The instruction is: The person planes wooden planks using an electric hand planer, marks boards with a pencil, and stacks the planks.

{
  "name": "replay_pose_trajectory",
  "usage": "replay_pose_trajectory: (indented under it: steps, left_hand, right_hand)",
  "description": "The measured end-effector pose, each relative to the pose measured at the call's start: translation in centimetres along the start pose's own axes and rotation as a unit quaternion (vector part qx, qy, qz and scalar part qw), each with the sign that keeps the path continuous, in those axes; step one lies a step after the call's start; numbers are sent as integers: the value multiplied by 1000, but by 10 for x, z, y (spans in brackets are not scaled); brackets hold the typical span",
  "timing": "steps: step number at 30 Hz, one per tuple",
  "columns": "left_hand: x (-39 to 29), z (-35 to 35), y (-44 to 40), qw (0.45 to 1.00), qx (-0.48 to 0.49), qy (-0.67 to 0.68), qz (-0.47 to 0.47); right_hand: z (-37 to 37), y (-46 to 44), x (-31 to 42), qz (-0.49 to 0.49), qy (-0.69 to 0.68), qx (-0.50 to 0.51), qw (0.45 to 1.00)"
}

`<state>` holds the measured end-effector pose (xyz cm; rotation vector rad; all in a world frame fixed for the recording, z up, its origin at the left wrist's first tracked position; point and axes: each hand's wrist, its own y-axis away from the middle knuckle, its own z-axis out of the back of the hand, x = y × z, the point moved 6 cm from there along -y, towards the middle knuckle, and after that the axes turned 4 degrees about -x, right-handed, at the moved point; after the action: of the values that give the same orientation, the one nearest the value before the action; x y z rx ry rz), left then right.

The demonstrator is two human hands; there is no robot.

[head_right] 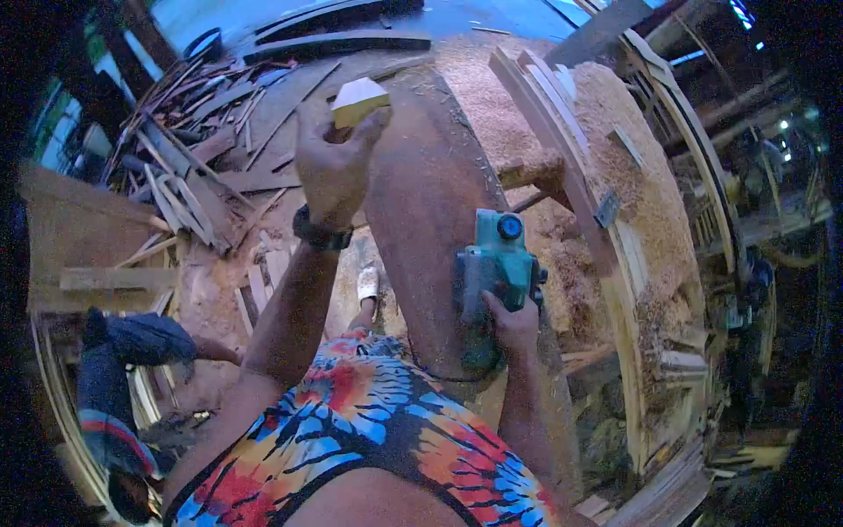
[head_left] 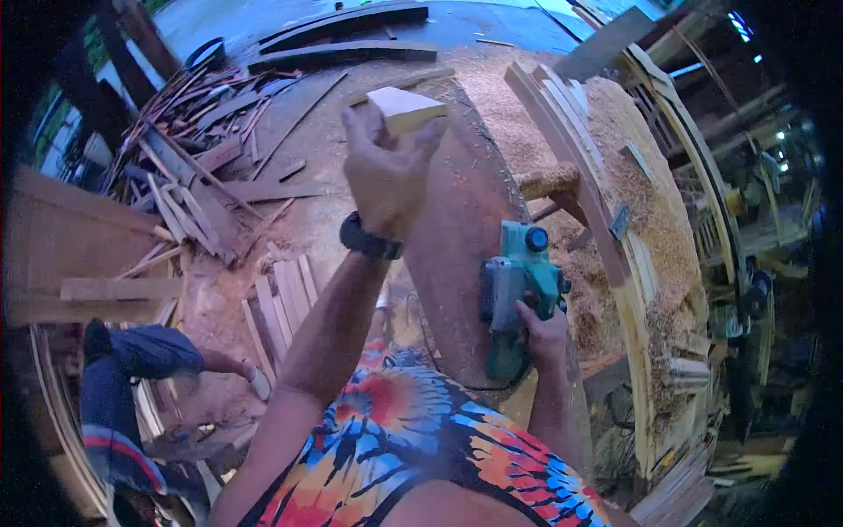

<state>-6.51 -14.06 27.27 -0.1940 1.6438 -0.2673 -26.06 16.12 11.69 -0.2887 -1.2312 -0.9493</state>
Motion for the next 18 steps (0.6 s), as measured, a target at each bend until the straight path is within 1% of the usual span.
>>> replay_pose_trajectory:
  steps: [2, 7, 9, 11, 16, 18]
  left_hand:
    - [-2, -3, 0, 1000, -18, 1, -15]
    - [0, -7, -3, 998, -17, -1, -68]
    - [-4, -6, 0, 995, -34, -13, -89]
    - [-8, -6, 0, 995, -39, -14, -96]
    - [-10, -7, -2, 998, -25, 33, -56]
    - [-7, -8, -4, 998, -19, 30, -57]
  right_hand:
    - [1, -2, -2, 21, -16, -1, 1000]
    - [0, -8, -14, 25, -20, 13, 999]
    - [1, -8, -15, 27, -13, 12, 999]
    - [2, -9, -15, 30, -2, 10, 999]
    - [0, -7, -13, 26, -23, 10, 999]
    - [0, -6, -9, 39, -16, 6, 999]
